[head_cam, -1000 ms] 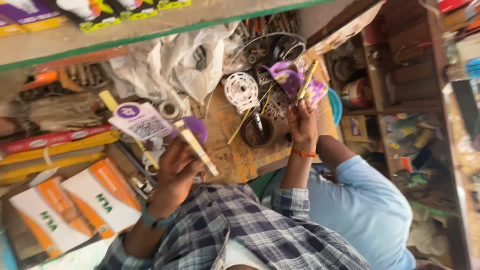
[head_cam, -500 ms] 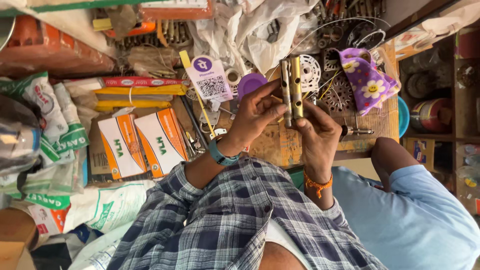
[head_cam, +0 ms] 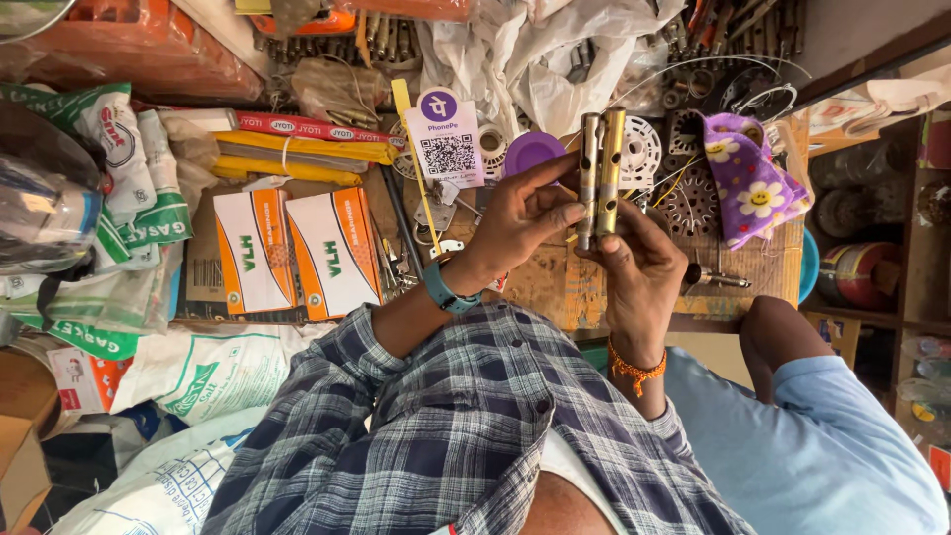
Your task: The person works on a motor stator and cylindrical metal parts in a workshop. They use a hammer to tap the stator, then handle and compare two metal cylinders on a cluttered workbench.
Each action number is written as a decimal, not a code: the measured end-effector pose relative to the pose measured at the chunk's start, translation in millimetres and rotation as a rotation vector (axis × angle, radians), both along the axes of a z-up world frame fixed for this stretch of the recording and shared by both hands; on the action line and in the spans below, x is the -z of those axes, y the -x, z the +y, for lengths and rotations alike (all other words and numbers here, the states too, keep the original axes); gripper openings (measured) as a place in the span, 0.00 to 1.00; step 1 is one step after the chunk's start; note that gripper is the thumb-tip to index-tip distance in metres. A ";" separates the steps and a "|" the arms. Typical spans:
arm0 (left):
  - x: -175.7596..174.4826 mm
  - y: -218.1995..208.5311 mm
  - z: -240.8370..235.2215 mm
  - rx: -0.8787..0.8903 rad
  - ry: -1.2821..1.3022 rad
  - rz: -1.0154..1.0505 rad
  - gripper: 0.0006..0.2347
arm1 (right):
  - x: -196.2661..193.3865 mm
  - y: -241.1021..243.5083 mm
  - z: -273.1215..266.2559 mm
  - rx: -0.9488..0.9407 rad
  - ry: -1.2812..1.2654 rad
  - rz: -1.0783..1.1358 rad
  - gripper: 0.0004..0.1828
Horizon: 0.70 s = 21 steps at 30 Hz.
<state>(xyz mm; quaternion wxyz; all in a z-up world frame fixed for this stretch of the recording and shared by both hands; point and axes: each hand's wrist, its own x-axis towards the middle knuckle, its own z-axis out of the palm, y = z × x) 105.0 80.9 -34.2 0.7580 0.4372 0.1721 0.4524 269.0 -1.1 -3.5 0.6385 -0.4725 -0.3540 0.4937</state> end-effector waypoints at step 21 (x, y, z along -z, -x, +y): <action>-2.2 6.5 1.3 -0.048 -0.150 0.136 0.28 | 13.1 -7.3 6.0 -0.081 -0.045 0.099 0.32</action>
